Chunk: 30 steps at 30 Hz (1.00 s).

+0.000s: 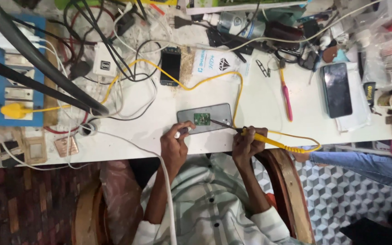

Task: The person uses a soldering iron to apply heat to various points on a small green circuit board placed on a workbench. They hold the board steady with one hand while manipulating the soldering iron with the other, focusing on specific components.

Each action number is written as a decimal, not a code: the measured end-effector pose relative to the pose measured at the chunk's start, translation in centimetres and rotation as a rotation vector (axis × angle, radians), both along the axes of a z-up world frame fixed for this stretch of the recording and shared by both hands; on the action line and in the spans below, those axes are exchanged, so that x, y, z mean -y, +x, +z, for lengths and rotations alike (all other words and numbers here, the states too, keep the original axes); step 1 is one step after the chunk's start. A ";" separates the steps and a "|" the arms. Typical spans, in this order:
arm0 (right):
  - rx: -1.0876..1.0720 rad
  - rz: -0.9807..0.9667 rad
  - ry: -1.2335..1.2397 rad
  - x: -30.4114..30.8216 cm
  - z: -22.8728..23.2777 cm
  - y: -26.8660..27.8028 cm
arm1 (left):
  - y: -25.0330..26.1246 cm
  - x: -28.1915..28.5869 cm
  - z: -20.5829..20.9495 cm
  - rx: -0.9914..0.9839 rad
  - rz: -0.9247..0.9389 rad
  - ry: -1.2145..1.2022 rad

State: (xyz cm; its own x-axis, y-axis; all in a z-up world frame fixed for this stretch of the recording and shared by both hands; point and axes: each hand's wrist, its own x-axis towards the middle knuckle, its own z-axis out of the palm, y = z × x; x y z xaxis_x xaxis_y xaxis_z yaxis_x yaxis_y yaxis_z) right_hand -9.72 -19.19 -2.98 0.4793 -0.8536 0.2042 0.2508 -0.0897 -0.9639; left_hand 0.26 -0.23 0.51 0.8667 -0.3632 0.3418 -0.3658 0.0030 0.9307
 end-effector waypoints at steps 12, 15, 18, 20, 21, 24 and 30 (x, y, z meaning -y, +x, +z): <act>-0.107 0.032 -0.175 -0.4 1.2 -0.1 | -0.3 -0.1 -0.6 0.004 0.029 0.000; -0.135 0.076 -0.237 -0.2 1.3 -0.3 | -0.8 -0.4 -0.7 -0.035 0.016 0.020; -0.081 0.048 -0.268 -0.1 1.5 0.1 | -0.5 -0.3 -0.2 -0.059 0.012 0.048; -0.009 0.021 -0.184 0.0 1.6 0.3 | -0.5 -0.3 0.2 -0.015 0.002 0.003; 0.031 0.016 -0.107 0.2 1.6 0.4 | -0.3 -0.2 0.3 0.005 0.005 -0.007; 0.082 -0.002 0.043 0.3 1.3 0.3 | -0.2 -0.3 0.2 0.028 0.019 0.003; 0.038 -0.037 -0.002 0.4 1.0 0.4 | -0.2 -0.1 0.0 -0.003 0.013 0.015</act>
State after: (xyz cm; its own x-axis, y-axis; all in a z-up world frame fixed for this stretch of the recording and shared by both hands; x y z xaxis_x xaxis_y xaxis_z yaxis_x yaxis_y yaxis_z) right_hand -9.33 -19.59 -1.96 0.4394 -0.8702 0.2231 0.2833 -0.1014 -0.9536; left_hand 0.04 -0.10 0.54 0.8724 -0.3571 0.3339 -0.3630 -0.0156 0.9317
